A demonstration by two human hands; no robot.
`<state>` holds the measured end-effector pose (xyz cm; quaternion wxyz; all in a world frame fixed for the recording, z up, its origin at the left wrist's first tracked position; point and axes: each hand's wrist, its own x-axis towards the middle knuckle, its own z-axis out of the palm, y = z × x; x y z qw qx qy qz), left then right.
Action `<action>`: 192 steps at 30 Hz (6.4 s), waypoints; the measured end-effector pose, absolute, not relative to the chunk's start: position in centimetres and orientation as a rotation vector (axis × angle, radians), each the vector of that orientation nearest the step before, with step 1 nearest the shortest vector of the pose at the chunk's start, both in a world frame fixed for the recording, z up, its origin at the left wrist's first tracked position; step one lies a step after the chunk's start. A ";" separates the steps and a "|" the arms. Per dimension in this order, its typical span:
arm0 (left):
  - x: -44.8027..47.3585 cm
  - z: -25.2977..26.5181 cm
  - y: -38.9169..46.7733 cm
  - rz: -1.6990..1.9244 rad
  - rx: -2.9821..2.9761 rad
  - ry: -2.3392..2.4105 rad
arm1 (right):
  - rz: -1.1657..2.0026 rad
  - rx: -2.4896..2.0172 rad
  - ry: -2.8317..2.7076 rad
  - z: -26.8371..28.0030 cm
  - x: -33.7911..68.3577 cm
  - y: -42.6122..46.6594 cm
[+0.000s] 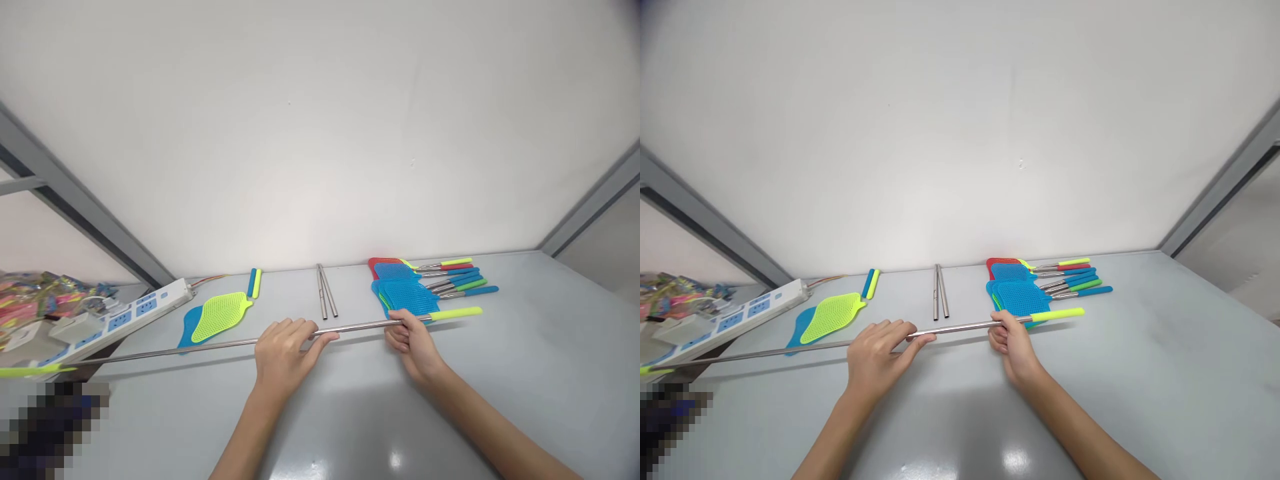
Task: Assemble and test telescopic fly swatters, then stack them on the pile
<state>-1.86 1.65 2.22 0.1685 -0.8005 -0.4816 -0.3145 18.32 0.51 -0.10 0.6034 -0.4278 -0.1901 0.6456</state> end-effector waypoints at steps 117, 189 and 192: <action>-0.4 1.3 0.7 -1.012 -2.648 -1.443 | 1.609 -0.701 -0.598 -0.5 17.8 -0.2; 0.3 0.3 0.7 -0.756 -2.637 -1.614 | 1.748 -1.011 -1.194 -1.6 18.2 -0.1; 0.5 0.1 0.5 -0.769 -2.645 -1.616 | 1.748 -0.990 -1.215 -1.3 18.4 -0.2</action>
